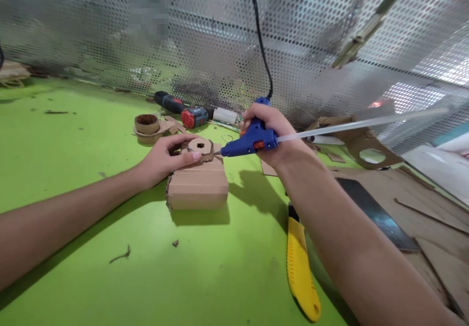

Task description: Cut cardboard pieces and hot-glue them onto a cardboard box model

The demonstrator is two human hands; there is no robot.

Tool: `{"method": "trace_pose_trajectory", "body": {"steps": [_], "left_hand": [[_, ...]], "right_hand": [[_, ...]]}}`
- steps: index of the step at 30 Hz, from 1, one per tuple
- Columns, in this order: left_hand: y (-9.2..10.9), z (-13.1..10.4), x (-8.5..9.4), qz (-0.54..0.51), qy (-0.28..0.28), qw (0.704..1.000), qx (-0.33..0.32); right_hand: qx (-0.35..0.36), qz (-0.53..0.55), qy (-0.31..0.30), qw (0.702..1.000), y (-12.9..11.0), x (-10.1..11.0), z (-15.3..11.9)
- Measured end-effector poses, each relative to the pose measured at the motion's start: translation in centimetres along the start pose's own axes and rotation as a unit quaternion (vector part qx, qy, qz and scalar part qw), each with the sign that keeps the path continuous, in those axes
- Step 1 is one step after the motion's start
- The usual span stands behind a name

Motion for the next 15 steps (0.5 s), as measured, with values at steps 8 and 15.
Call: {"method": "trace_pose_trajectory", "body": {"steps": [8, 15], "left_hand": [[-0.08, -0.09, -0.22, -0.010, -0.013, 1.000, -0.003], [-0.17, -0.09, -0.23, -0.019, -0.016, 1.000, 0.002]], "right_hand": [[0.029, -0.013, -0.003, 0.999, -0.19, 0.14, 0.21], [0.046, -0.038, 0.004, 0.998, -0.55, 0.06, 0.11]]}}
Point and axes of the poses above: each hand's wrist, its own z-axis towards the middle knuckle, its own x-axis out of the back of the hand, y = z × x, the point moved 9 cm from there along z, towards the middle knuckle, and after that the axes turned 5 degrees about y, right-handed, at the moved point
